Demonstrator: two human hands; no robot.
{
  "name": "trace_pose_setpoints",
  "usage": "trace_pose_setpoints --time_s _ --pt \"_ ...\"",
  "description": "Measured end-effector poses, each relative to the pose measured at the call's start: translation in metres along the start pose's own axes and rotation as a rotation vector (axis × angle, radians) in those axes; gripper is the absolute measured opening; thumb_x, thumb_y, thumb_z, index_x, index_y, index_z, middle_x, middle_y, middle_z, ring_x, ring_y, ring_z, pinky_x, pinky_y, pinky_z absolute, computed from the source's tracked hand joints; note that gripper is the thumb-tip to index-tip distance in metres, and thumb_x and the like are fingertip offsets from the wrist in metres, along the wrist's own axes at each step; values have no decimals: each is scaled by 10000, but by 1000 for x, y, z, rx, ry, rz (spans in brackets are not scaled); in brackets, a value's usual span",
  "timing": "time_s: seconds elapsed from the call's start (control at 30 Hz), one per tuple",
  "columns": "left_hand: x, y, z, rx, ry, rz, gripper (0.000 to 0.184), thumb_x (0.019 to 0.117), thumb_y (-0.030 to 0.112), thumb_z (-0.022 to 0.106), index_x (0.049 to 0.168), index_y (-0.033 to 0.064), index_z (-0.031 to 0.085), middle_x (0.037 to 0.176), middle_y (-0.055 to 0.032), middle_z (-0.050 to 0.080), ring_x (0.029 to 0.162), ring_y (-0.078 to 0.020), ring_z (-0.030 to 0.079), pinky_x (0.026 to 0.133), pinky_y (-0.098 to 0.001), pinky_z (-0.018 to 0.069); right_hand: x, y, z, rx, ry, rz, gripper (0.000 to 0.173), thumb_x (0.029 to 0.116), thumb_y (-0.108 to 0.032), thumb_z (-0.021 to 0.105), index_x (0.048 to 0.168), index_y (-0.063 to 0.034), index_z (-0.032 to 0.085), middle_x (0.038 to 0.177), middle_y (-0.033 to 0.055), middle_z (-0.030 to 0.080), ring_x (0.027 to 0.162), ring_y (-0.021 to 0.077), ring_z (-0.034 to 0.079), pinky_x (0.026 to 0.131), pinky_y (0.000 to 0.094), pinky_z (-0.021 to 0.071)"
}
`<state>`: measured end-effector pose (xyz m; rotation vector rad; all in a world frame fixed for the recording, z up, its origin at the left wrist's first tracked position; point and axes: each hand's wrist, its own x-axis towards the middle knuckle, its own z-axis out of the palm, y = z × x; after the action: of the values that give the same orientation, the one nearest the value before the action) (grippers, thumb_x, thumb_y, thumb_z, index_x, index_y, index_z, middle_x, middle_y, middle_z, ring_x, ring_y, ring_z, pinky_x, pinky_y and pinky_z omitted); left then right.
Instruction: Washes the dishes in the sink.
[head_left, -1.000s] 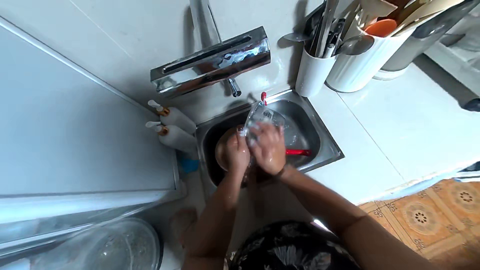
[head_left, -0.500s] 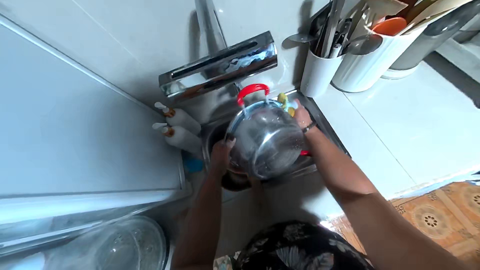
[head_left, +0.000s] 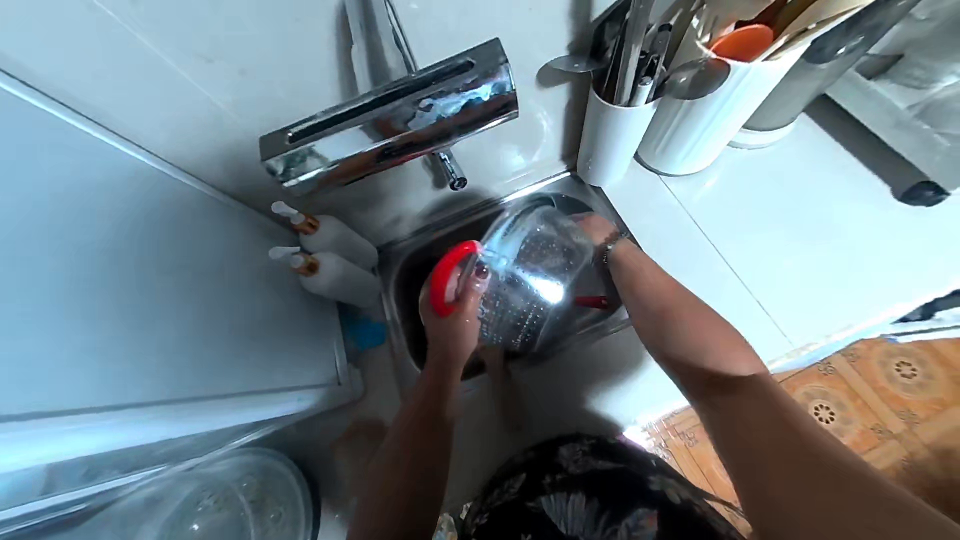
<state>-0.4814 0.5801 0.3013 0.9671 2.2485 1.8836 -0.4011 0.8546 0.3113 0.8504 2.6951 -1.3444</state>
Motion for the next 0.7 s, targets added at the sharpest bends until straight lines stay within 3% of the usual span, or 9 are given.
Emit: trace_pose_setpoints --time_s 0.07,0.17,0.23,0.3,0.4,0.47,0.53,0.63,0.7 --pt "8 27 -3 -21 38 50 175 971 284 690 1047 126 688 938 81 696 853 -22 657 799 -257 573 -8 -1 -8 30 78 -63 340 1080 -80 450 1329 90 608 1317 315 628 1276 435 589 1108 567 417" --pt "14 45 -3 19 20 109 170 971 202 681 1088 78 681 931 81 702 837 16 660 791 -220 582 -35 -32 -10 457 305 -156 373 1087 -170 418 1378 -65 626 1178 94 701 979 110 655 871 317 544" --pt "13 37 1 173 -11 115 246 968 269 702 1086 53 710 919 24 721 814 -6 670 770 -234 585 -68 -58 16 308 412 -367 376 1077 -142 454 1406 -48 611 1203 99 712 1043 124 671 913 347 553" --pt "12 19 2 310 -32 90 333 977 368 671 1108 66 716 969 -25 728 877 -54 684 823 -295 583 -85 -62 58 75 497 -619 384 1052 -154 479 1379 -20 630 1443 96 620 1403 209 521 1204 411 402" --pt "10 6 -2 226 -71 93 328 982 341 671 1165 71 702 1018 -13 721 914 -58 680 847 -290 585 -73 -56 57 120 463 -819 361 1018 -118 507 1305 -1 692 1417 136 641 1433 320 495 1220 476 355" --pt "6 15 -11 122 -96 50 258 978 289 679 1136 85 690 959 40 700 852 -16 657 795 -246 580 -45 -40 26 456 232 -712 379 1028 -57 462 1350 8 653 1451 108 615 1395 170 527 1202 339 381" --pt "5 19 -19 -10 -62 -20 183 994 288 653 1098 141 683 949 86 686 866 -12 646 807 -256 572 -13 -15 11 760 107 -533 444 1042 -90 346 1400 3 592 1427 84 619 1208 76 617 1041 262 496" --pt "-1 7 -16 -280 155 -286 235 1015 320 586 1121 133 682 987 12 702 911 -123 677 827 -376 590 -17 11 37 928 315 -283 460 1101 -163 270 1427 33 530 1436 114 582 1293 64 545 1123 250 422" --pt "-11 -23 -13 -464 182 -419 378 1013 437 575 1244 149 650 1147 -49 705 1059 -203 677 920 -478 577 -33 14 59 985 480 -181 444 1103 -178 293 1421 5 543 1389 86 613 1256 42 563 1098 242 442"
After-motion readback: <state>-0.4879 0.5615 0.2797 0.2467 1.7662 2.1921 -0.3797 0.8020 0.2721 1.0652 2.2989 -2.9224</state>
